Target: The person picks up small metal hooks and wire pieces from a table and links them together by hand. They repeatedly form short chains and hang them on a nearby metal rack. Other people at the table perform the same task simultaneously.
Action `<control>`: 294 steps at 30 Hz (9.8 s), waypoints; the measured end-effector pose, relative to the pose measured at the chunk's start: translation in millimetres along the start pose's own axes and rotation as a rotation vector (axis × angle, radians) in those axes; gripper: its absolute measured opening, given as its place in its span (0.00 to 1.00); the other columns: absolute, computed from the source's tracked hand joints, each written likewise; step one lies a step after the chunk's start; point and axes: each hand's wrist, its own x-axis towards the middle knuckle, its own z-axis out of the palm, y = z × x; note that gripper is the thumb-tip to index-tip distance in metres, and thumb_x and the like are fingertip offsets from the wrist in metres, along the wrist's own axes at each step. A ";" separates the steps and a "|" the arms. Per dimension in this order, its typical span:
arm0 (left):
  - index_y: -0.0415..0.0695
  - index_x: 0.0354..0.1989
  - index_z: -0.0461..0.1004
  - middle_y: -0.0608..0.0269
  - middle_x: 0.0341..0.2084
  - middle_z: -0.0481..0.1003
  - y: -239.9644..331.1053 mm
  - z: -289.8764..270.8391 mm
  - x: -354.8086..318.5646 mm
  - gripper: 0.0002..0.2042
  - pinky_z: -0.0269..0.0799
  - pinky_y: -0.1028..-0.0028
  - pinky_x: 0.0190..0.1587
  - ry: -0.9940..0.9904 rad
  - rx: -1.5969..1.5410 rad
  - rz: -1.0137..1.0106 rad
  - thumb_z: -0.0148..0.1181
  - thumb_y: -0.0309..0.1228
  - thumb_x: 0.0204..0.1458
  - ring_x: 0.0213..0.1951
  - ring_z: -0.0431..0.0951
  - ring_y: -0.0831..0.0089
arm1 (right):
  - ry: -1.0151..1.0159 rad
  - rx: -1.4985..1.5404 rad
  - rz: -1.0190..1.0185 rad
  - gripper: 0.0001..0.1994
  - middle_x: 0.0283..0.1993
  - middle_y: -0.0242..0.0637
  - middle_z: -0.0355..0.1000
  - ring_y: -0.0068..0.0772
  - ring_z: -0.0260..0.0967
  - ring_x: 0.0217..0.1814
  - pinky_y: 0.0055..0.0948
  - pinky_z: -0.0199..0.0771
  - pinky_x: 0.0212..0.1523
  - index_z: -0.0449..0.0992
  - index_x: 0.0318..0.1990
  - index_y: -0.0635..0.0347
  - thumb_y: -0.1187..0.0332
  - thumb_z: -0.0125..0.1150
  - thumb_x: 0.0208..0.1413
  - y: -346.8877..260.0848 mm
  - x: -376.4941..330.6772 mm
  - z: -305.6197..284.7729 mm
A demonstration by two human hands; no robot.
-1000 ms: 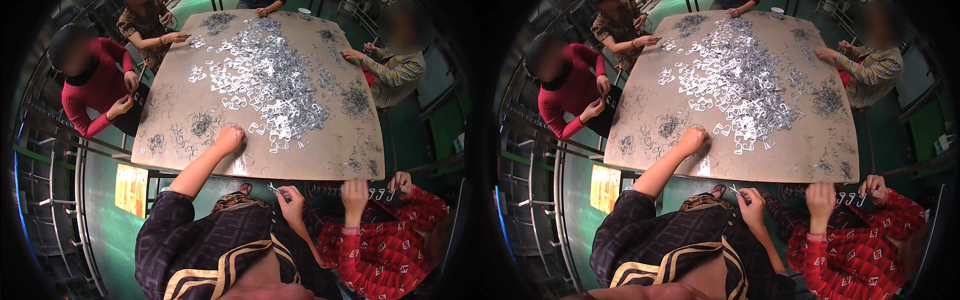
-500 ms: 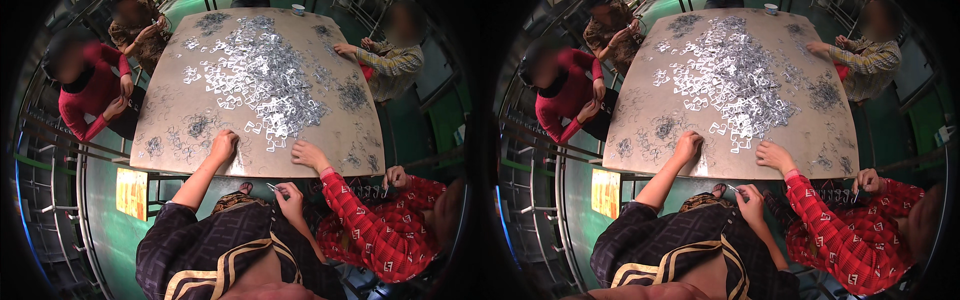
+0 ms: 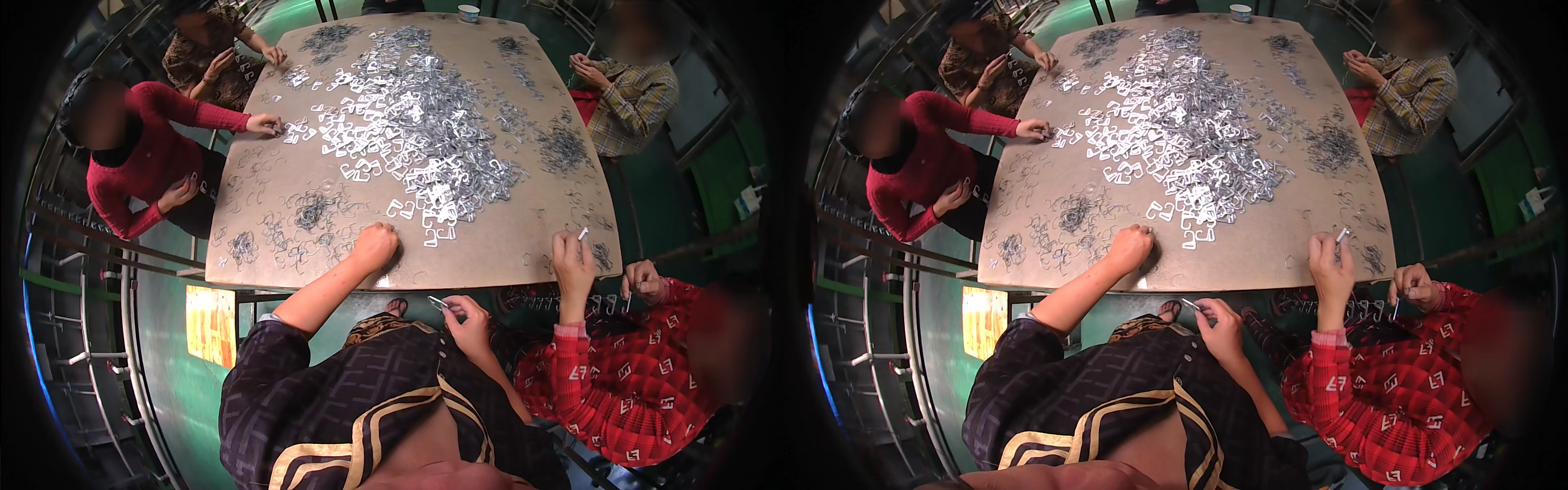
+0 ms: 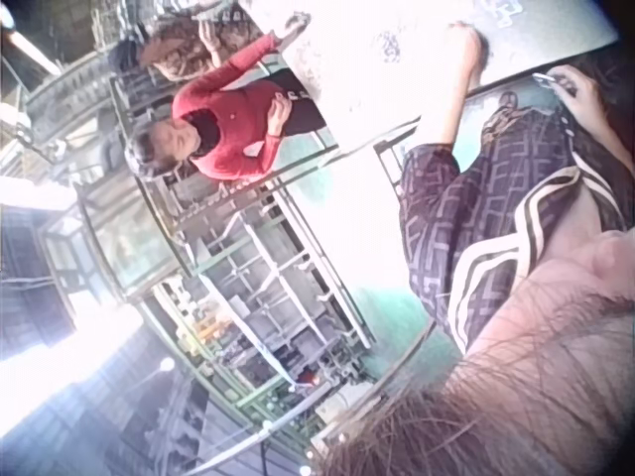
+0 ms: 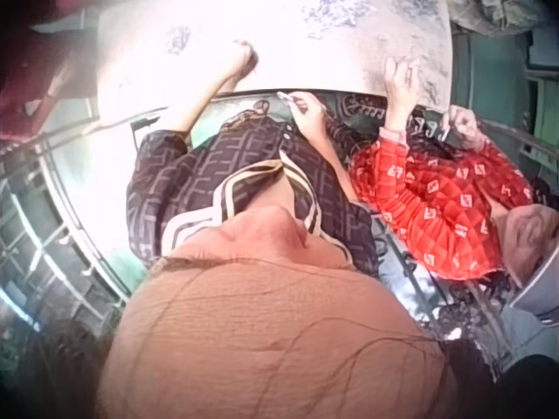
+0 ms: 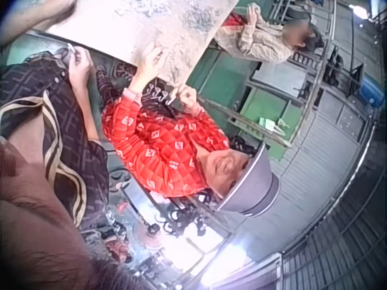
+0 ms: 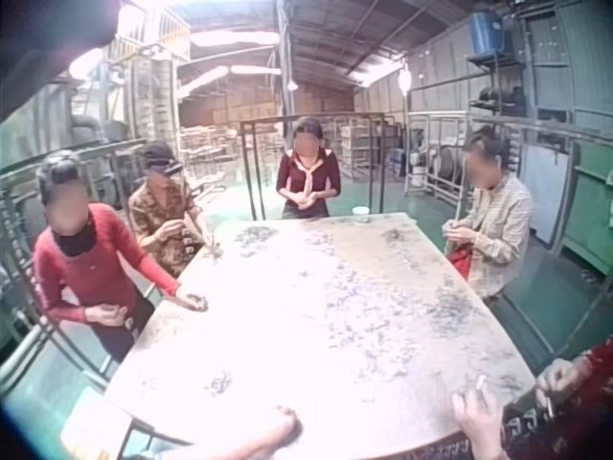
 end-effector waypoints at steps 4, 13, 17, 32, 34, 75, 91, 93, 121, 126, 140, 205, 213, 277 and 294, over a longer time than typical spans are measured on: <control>0.39 0.19 0.76 0.55 0.26 0.76 2.1 7.3 13.2 0.06 0.75 0.63 0.35 0.010 0.064 -0.055 0.56 0.28 0.40 0.33 0.77 0.58 | 0.029 0.039 -0.009 0.10 0.32 0.40 0.75 0.29 0.76 0.32 0.25 0.75 0.34 0.75 0.39 0.66 0.82 0.60 0.48 2.1 3.2 3.2; 0.37 0.27 0.77 0.71 0.21 0.75 26.6 -26.5 -7.3 0.03 0.68 0.83 0.29 -0.132 -1.378 -0.295 0.62 0.23 0.44 0.24 0.69 0.88 | 0.112 0.060 -0.014 0.18 0.31 0.39 0.75 0.29 0.76 0.33 0.25 0.75 0.35 0.71 0.48 0.63 0.82 0.61 0.47 4.5 6.4 2.2; 0.39 0.28 0.75 0.70 0.25 0.74 77.6 -62.3 -34.3 0.04 0.65 0.81 0.29 -0.173 -1.419 -0.090 0.64 0.21 0.44 0.26 0.70 0.84 | 0.124 0.062 -0.029 0.19 0.32 0.39 0.75 0.29 0.76 0.33 0.25 0.75 0.35 0.69 0.50 0.63 0.82 0.61 0.48 1.5 7.3 2.0; 0.41 0.25 0.75 0.59 0.29 0.71 111.1 -63.5 -44.5 0.06 0.65 0.67 0.42 0.291 -1.074 0.045 0.65 0.23 0.37 0.37 0.70 0.62 | 0.160 0.016 -0.070 0.19 0.32 0.41 0.76 0.33 0.77 0.34 0.28 0.77 0.36 0.69 0.49 0.62 0.81 0.61 0.48 -8.4 4.4 0.2; 0.42 0.25 0.74 0.59 0.30 0.72 113.0 -63.7 -44.0 0.05 0.65 0.67 0.43 0.309 -1.065 0.030 0.65 0.23 0.38 0.39 0.71 0.62 | 0.148 0.015 -0.067 0.19 0.32 0.41 0.76 0.33 0.77 0.34 0.28 0.77 0.35 0.69 0.49 0.62 0.81 0.61 0.48 -8.1 2.5 1.2; 0.38 0.27 0.69 0.56 0.30 0.77 134.5 -41.8 -30.1 0.07 0.70 0.68 0.43 0.224 -1.223 0.138 0.61 0.18 0.42 0.37 0.78 0.64 | -0.082 0.301 0.064 0.13 0.37 0.38 0.75 0.25 0.76 0.37 0.24 0.77 0.36 0.76 0.47 0.69 0.81 0.56 0.53 26.2 55.8 -47.3; 0.41 0.29 0.72 0.55 0.27 0.74 146.3 -43.9 -40.8 0.08 0.68 0.65 0.41 0.106 -1.087 0.159 0.64 0.22 0.40 0.33 0.75 0.56 | 0.129 -0.157 -0.042 0.11 0.32 0.43 0.74 0.36 0.76 0.30 0.28 0.74 0.31 0.79 0.42 0.64 0.79 0.60 0.50 -18.9 4.7 -40.2; 0.41 0.29 0.73 0.55 0.27 0.74 144.2 -45.5 -44.6 0.08 0.68 0.64 0.41 0.101 -1.064 0.180 0.65 0.22 0.40 0.34 0.75 0.56 | 0.169 -0.222 -0.117 0.11 0.32 0.42 0.75 0.30 0.76 0.30 0.23 0.74 0.30 0.79 0.42 0.66 0.81 0.60 0.49 -24.6 -1.3 -35.2; 0.44 0.57 0.67 0.44 0.58 0.64 45.8 10.2 152.0 0.27 0.65 0.58 0.57 0.337 -0.258 -0.019 0.63 0.33 0.46 0.57 0.66 0.47 | 0.302 -0.253 -0.134 0.11 0.33 0.41 0.73 0.40 0.74 0.33 0.32 0.72 0.33 0.78 0.42 0.61 0.79 0.59 0.51 -37.7 -52.7 -39.9; 0.52 0.52 0.71 0.50 0.53 0.70 55.1 13.3 170.2 0.21 0.70 0.57 0.48 0.027 -0.220 -0.021 0.62 0.35 0.47 0.51 0.71 0.49 | 0.338 -0.251 -0.168 0.10 0.31 0.40 0.71 0.40 0.72 0.30 0.33 0.70 0.30 0.78 0.42 0.61 0.77 0.59 0.51 -17.3 -50.0 -46.2; 0.45 0.37 0.79 0.55 0.23 0.77 47.7 -45.8 143.6 0.25 0.72 0.65 0.33 0.044 -0.567 -0.087 0.71 0.52 0.38 0.29 0.78 0.59 | 0.267 -0.217 -0.160 0.11 0.33 0.42 0.73 0.41 0.74 0.33 0.33 0.73 0.34 0.78 0.41 0.63 0.79 0.60 0.50 -16.1 -46.7 -32.0; 0.40 0.30 0.72 0.63 0.34 0.79 110.3 -48.8 -62.8 0.04 0.66 0.78 0.25 -0.021 -1.237 0.231 0.61 0.22 0.47 0.27 0.72 0.76 | -0.075 -0.617 0.032 0.18 0.53 0.51 0.64 0.53 0.66 0.53 0.44 0.70 0.50 0.71 0.50 0.60 0.70 0.62 0.51 101.1 129.8 8.6; 0.37 0.32 0.71 0.56 0.34 0.79 117.1 -31.5 -63.0 0.04 0.70 0.76 0.39 -0.105 -1.333 0.147 0.59 0.19 0.49 0.37 0.77 0.75 | 0.181 -0.413 0.006 0.07 0.24 0.41 0.74 0.47 0.74 0.25 0.37 0.75 0.28 0.74 0.38 0.65 0.73 0.61 0.52 88.5 99.3 -15.2; 0.42 0.17 0.76 0.55 0.23 0.77 11.9 -7.5 -4.6 0.06 0.75 0.66 0.31 -0.117 0.058 0.145 0.56 0.29 0.39 0.30 0.78 0.61 | 0.133 0.041 0.008 0.03 0.28 0.39 0.72 0.28 0.73 0.25 0.24 0.72 0.26 0.76 0.31 0.68 0.79 0.62 0.49 19.0 -2.7 -1.1; 0.43 0.25 0.76 0.59 0.26 0.75 15.3 5.9 6.2 0.05 0.74 0.67 0.36 0.171 -0.028 -0.057 0.53 0.27 0.42 0.35 0.75 0.62 | 0.183 0.027 -0.006 0.03 0.28 0.39 0.72 0.29 0.73 0.25 0.24 0.73 0.26 0.76 0.32 0.67 0.78 0.63 0.49 17.3 -8.5 -5.6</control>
